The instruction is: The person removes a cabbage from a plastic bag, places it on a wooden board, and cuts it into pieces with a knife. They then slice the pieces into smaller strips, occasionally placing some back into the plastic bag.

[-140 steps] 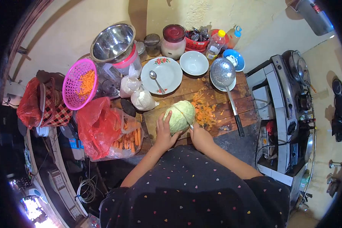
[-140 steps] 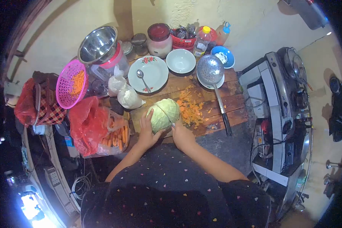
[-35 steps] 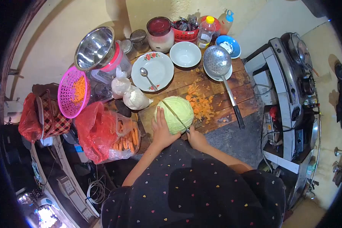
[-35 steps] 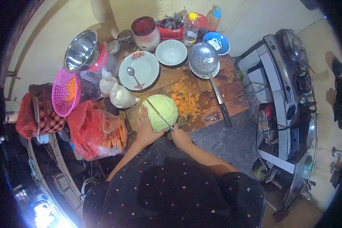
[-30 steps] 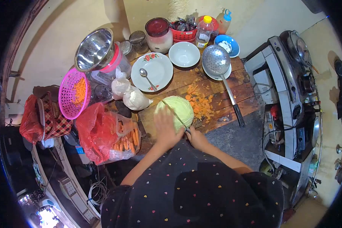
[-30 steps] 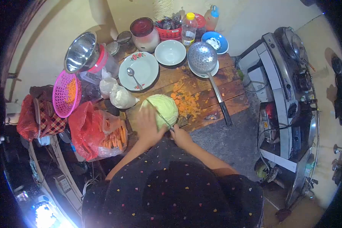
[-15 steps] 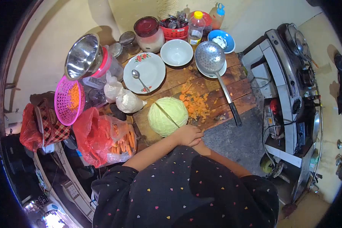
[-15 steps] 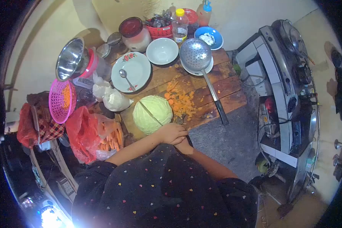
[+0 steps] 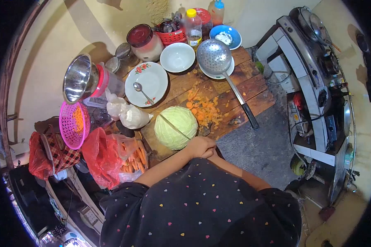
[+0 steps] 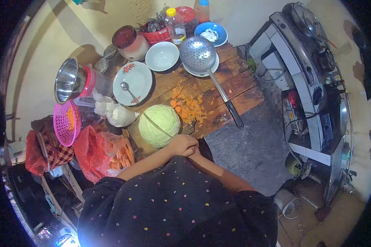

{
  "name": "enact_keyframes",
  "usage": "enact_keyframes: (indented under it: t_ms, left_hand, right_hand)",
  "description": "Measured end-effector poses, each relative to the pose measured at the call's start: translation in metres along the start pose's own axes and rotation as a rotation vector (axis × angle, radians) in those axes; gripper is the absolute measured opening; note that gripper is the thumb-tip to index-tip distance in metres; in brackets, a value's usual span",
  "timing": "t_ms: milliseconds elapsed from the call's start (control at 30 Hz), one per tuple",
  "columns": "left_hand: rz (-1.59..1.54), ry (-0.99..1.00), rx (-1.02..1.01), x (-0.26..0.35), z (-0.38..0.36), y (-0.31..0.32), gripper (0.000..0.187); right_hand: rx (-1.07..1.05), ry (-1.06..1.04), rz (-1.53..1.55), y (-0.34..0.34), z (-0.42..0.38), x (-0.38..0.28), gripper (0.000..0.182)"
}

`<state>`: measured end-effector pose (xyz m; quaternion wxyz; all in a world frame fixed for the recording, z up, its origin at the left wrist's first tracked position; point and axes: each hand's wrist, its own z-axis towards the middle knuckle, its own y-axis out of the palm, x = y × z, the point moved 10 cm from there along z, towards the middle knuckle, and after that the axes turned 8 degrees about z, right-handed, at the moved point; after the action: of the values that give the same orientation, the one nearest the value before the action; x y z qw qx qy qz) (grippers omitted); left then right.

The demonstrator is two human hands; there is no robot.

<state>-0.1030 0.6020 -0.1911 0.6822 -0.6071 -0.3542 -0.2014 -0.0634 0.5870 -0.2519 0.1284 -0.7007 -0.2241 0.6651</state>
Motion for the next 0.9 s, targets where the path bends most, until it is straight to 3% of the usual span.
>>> enact_keyframes:
  t_ms: [400,500,567,667,700,800,900]
  left_hand:
    - [0.112,0.0,0.047,-0.004,0.0,0.003,0.029]
    - [0.035,-0.055,0.111,-0.002,-0.001,-0.01,0.025]
    - [0.113,-0.017,0.255,0.009,-0.008,-0.034,0.023]
    - [0.301,-0.131,0.576,0.013,-0.044,-0.085,0.025]
    - [0.376,-0.2,0.701,0.013,-0.062,-0.104,0.026]
    - [0.58,-0.449,0.79,-0.001,-0.09,-0.137,0.034]
    - [0.644,-0.504,0.71,-0.018,-0.095,-0.137,0.039]
  right_hand:
    - [0.05,-0.047,-0.034,-0.002,0.005,0.006,0.033]
    - [0.162,-0.169,-0.085,-0.003,0.008,-0.002,0.034]
    - [0.182,-0.185,-0.117,0.001,0.012,0.001,0.034]
    - [-0.14,0.168,-0.055,0.027,0.023,0.034,0.04]
    - [-0.073,0.366,-0.098,-0.009,0.028,-0.004,0.036]
    - [-0.069,0.249,-0.087,-0.014,0.034,-0.023,0.031]
    - [-0.142,0.349,-0.087,-0.023,0.036,-0.048,0.027]
